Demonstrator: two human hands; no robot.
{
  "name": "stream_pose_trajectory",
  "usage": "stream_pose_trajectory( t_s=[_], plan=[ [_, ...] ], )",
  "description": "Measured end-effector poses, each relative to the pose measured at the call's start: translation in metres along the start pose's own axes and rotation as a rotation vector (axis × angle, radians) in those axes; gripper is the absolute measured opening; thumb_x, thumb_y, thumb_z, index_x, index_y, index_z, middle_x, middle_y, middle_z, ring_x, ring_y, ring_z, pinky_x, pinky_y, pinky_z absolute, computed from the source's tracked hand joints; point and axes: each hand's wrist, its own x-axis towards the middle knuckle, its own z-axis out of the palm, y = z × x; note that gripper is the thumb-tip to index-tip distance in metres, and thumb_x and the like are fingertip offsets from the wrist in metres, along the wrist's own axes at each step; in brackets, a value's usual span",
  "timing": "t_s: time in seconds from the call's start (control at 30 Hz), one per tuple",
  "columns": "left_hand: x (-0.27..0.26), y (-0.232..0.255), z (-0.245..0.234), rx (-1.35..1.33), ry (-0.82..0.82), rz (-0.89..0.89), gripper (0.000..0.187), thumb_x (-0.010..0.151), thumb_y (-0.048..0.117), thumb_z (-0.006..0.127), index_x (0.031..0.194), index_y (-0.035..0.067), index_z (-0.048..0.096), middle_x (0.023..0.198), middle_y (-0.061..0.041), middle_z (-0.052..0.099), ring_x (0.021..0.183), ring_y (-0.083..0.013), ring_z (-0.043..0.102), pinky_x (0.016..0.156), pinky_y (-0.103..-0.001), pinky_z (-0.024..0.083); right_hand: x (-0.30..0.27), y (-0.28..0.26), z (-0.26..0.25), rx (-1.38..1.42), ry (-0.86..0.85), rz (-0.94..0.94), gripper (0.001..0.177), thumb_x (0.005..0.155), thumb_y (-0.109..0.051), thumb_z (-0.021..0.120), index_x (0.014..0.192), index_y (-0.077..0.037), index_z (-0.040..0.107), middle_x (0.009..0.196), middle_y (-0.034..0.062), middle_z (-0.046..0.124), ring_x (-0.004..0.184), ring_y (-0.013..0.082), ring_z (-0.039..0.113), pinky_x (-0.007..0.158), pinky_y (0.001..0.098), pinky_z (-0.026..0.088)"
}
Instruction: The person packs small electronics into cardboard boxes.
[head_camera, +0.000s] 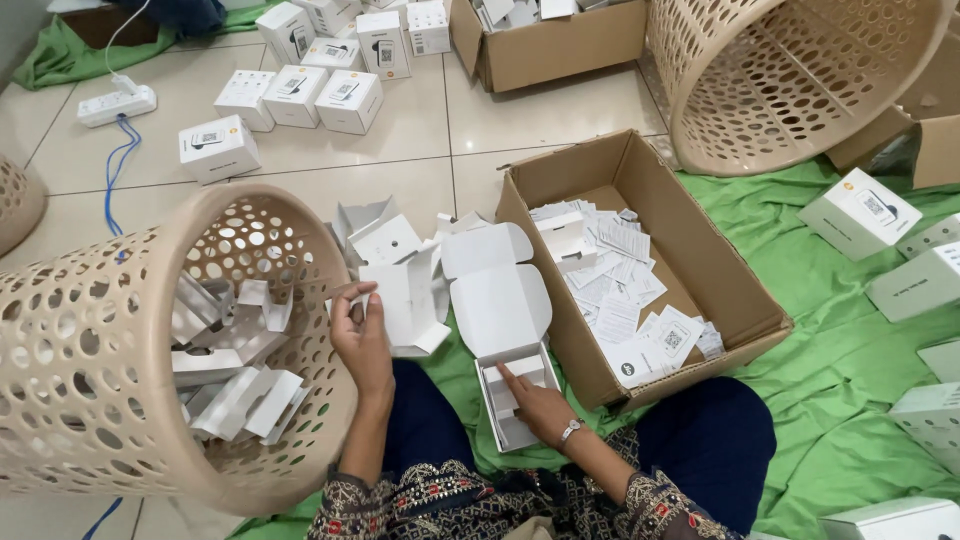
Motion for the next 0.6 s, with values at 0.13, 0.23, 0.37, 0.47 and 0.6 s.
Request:
stream_pose_trajectory(
  t_s=[0.13, 0.23, 0.37, 0.47, 0.6],
  plan=[
    [-0.025, 0.000, 0.009, -0.330, -0.074, -0.261, 0.022, 0.098, -0.002, 0.057, 0.120, 0.000, 0.059, 0.120, -0.005, 0.062, 0.111, -0.0128, 0.059, 0.100, -0.028, 0.045, -0.001, 0.002, -0.001, -0.032, 0.120, 0.011, 0.103, 0.086, -0.004, 0.071, 0.167, -0.018, 0.009, 0.128, 0.0133, 0.062, 0.087, 0.0320, 0.070, 0.073, 0.0446, 0.058],
    [-0.043, -0.012, 0.014, -0.608, -0.086, -0.547, 0.032, 0.097, -0.005, 0.052, 0.129, 0.001, 0.053, 0.121, -0.004, 0.061, 0.113, -0.0127, 0.060, 0.103, -0.028, 0.047, -0.005, -0.003, -0.014, 0.329, 0.204, 0.115, 0.090, 0.084, -0.015, 0.079, 0.158, -0.021, 0.027, 0.126, 0.0072, 0.069, 0.093, 0.0249, 0.074, 0.080, 0.0387, 0.059],
    [-0.074, -0.062, 0.023, -0.822, -0.153, -0.677, 0.040, 0.096, -0.003, 0.046, 0.135, 0.002, 0.050, 0.120, -0.014, 0.061, 0.114, -0.0218, 0.059, 0.103, -0.036, 0.047, -0.008, 0.002, -0.042, 1.115, 0.369, 0.049, 0.067, 0.097, -0.045, 0.056, 0.154, -0.013, 0.044, 0.131, 0.0122, 0.069, 0.118, 0.0222, 0.069, 0.098, 0.0358, 0.058],
    [-0.094, -0.044, 0.040, -0.803, -0.160, -0.748, 0.040, 0.097, 0.008, 0.043, 0.136, 0.004, 0.049, 0.124, -0.014, 0.061, 0.118, -0.0235, 0.056, 0.105, -0.038, 0.044, -0.028, -0.012, -0.079, 1.406, 0.231, 0.016, 0.076, 0.098, -0.063, 0.041, 0.152, -0.009, 0.046, 0.133, 0.0126, 0.067, 0.123, 0.0233, 0.064, 0.105, 0.0375, 0.052],
    [-0.117, -0.006, 0.063, -0.513, -0.128, -0.817, 0.046, 0.106, 0.038, 0.042, 0.140, 0.006, 0.040, 0.131, -0.016, 0.052, 0.129, -0.0271, 0.051, 0.112, -0.042, 0.040, -0.040, -0.011, -0.080, 1.190, 0.346, -0.178, 0.076, 0.096, -0.061, 0.048, 0.145, -0.002, 0.054, 0.136, 0.0116, 0.066, 0.128, 0.0214, 0.062, 0.105, 0.0363, 0.050]
  ],
)
